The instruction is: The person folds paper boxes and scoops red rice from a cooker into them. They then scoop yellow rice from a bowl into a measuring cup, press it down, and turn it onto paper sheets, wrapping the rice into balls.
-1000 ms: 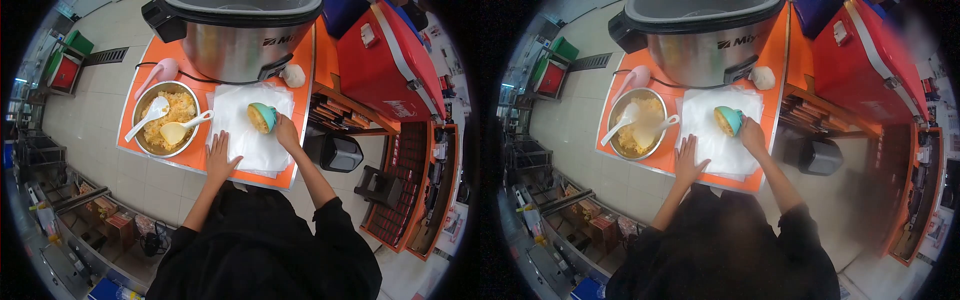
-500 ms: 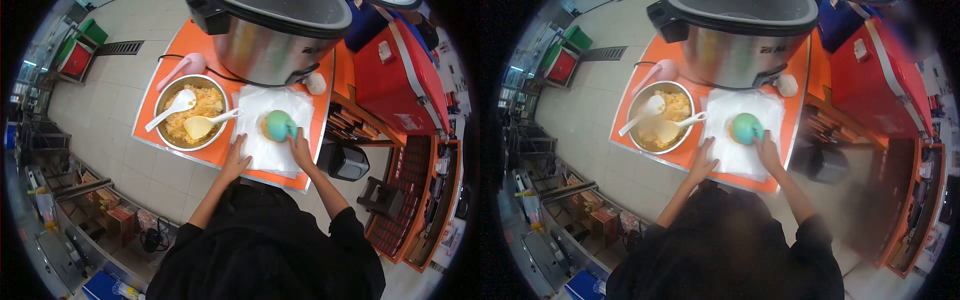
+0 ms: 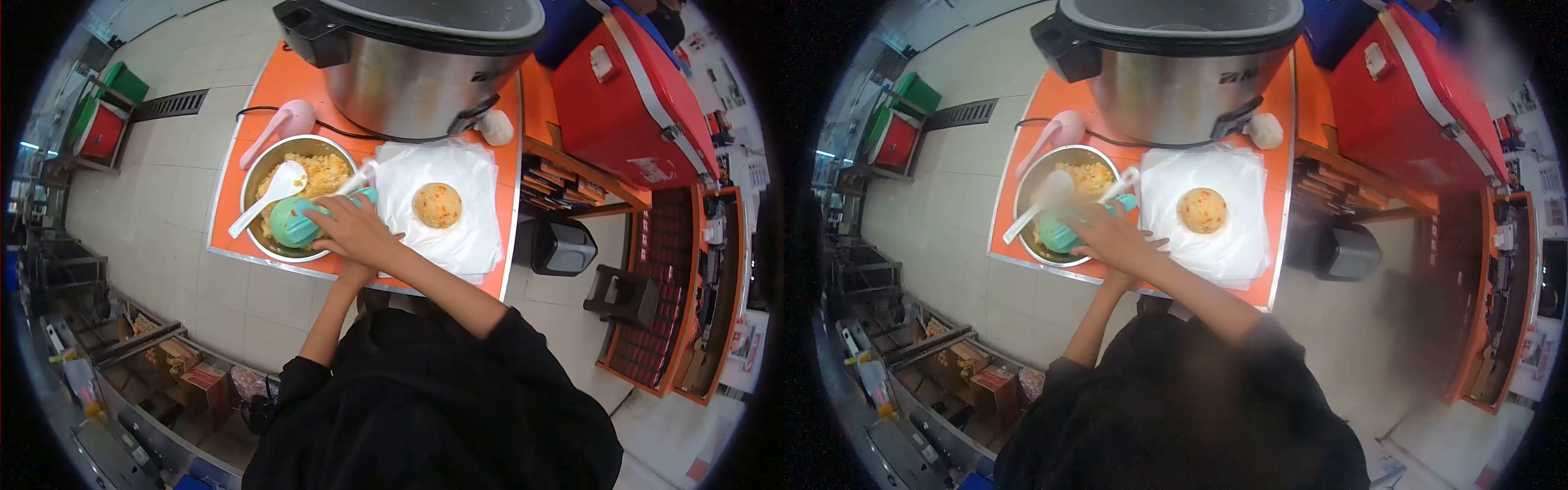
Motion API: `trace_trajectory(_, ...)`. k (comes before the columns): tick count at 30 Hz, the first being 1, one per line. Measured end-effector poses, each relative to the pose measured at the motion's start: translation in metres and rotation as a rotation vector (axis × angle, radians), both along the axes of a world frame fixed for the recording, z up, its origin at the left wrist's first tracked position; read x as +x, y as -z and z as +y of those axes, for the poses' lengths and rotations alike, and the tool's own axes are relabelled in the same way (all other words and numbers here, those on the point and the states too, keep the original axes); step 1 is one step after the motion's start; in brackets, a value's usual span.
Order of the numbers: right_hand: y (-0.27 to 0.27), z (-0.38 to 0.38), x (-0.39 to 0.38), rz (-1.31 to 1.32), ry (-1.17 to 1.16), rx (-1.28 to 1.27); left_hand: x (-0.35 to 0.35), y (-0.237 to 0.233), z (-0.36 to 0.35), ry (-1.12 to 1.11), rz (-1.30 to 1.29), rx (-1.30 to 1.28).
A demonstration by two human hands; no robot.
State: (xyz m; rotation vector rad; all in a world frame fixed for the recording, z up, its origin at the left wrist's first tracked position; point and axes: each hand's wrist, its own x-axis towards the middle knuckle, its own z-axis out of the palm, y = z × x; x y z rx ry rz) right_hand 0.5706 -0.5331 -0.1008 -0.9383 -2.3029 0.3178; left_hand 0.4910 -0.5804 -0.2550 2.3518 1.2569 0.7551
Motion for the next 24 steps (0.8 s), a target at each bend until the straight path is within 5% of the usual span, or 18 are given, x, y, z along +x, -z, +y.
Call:
trace_trajectory(2, 0.012, -0.036, 0.06, 0.069, 0.076, -0.133, 0.015, -0.051, 0.001, -0.175, -0.188, -0.154)
trace_trajectory(4, 0.011, -0.069, 0.114, -0.067, 0.339, -0.238, 0.014, -0.098, 0.012, 0.052, 0.062, -0.559)
trace_trajectory(5, 0.017, -0.076, 0.128, -0.166, 0.461, -0.204, 0.02, -0.095, 0.013, -0.028, -0.223, -0.591)
trace_trajectory(6, 0.028, -0.078, 0.143, -0.166, 0.465, -0.212, 0.025, -0.093, 0.007, -0.025, -0.22, -0.598)
trace_trajectory(8, 0.051, -0.068, 0.169, -0.33, 0.438, -0.38, 0.043, -0.135, -0.003, -0.248, 0.064, 0.238)
trace_trajectory(9, 0.047, -0.061, 0.174, -0.327, 0.439, -0.379, 0.044, -0.137, -0.02, -0.145, 0.134, 0.403)
trace_trajectory(11, 0.036, -0.054, 0.178, 0.206, 0.44, -0.647, 0.043, -0.106, -0.036, 0.031, 0.086, 0.254)
trace_trajectory(12, 0.044, -0.057, 0.182, 0.212, 0.443, -0.651, 0.044, -0.089, -0.041, 0.195, 0.037, 0.096)
trace_trajectory(14, 0.067, -0.071, 0.184, 0.065, 0.21, -0.184, 0.052, -0.07, -0.032, 0.024, -0.021, 0.024)
trace_trajectory(16, 0.081, -0.095, 0.183, -0.054, 0.093, -0.152, 0.052, -0.051, -0.031, -0.251, -0.375, -0.24)
trace_trajectory(18, 0.084, -0.116, 0.181, -0.112, 0.102, -0.181, 0.052, -0.051, -0.037, -0.285, -0.145, -0.007)
trace_trajectory(21, 0.084, -0.133, 0.183, -0.087, 0.113, -0.204, 0.056, -0.082, -0.043, -0.374, -0.421, -0.209)
trace_trajectory(23, 0.084, -0.141, 0.197, -0.097, 0.224, -0.212, 0.049, -0.101, -0.044, -0.42, -0.002, 0.152)
trace_trajectory(24, 0.084, -0.145, 0.208, -0.112, 0.335, -0.218, 0.035, -0.097, -0.041, -0.425, -0.002, 0.144)
